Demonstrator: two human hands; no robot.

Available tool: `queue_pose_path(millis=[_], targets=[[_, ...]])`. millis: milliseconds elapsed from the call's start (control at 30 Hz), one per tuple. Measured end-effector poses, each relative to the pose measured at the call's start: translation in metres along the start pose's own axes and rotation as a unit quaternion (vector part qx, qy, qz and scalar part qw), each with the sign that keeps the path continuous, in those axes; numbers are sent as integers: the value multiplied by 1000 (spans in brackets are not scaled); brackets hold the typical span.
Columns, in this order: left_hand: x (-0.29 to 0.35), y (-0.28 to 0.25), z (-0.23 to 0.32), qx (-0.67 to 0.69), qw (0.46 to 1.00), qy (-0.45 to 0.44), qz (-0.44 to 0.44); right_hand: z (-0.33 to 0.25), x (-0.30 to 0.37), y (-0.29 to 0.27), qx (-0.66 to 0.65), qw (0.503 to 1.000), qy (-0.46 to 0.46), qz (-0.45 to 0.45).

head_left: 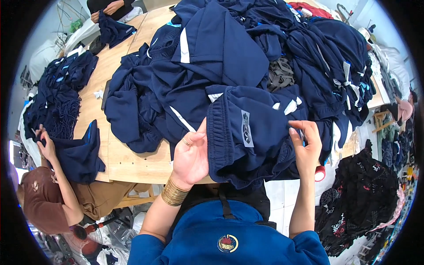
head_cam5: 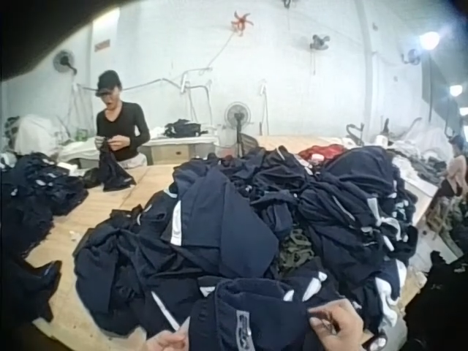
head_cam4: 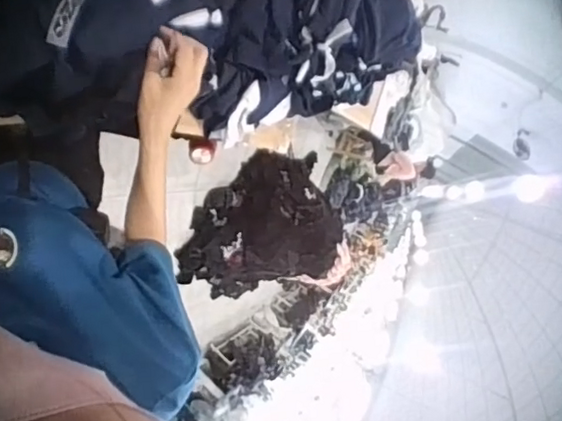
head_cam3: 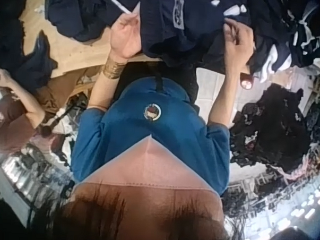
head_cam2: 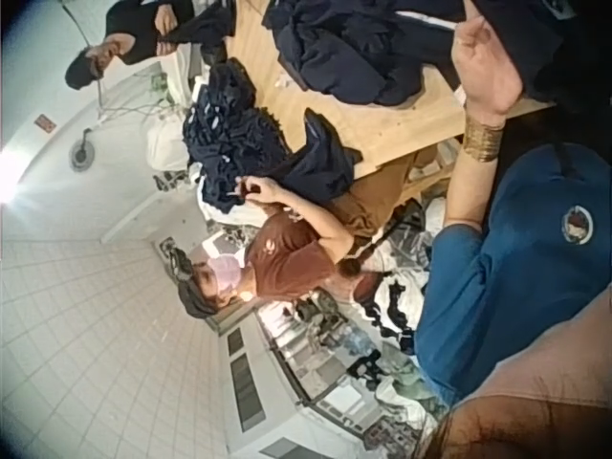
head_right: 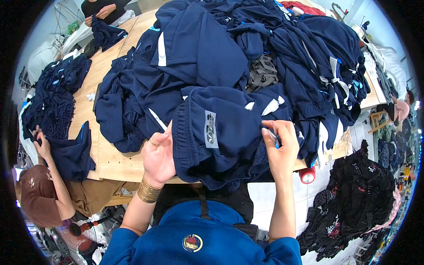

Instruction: Trimming loose threads from navy blue athletic garments using small snips in a factory setting.

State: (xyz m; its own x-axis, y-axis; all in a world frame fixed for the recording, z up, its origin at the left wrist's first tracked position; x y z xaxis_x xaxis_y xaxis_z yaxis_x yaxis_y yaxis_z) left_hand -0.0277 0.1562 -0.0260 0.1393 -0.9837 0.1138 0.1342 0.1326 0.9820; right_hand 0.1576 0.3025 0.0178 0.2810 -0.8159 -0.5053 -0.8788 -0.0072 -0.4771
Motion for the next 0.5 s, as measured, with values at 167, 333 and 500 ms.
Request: queue_pose_path(millis=[167, 333, 500], targets=[[-3, 4, -17, -75, 996, -1, 40, -35, 10, 6, -122, 990, 16, -75], [-6, 19, -28, -92, 995, -9, 36, -60, 22, 19, -159, 981, -13, -114], [-26, -3, -36, -377, 909, 52, 170, -50, 51, 37, -180, 970, -32, -159]])
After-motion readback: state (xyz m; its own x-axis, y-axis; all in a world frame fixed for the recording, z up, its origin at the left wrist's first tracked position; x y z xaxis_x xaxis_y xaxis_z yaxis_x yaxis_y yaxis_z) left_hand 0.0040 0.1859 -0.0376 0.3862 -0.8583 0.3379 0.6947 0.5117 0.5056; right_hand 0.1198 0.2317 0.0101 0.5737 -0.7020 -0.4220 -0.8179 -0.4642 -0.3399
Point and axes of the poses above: each hand's wrist, its own x-axis away from the middle knuckle, its own y-axis out of the palm, z = x × y, the point moved 6 cm from there along -x, towards the middle knuckle, and after that the axes turned 9 degrees about z, right-handed, at the moved point
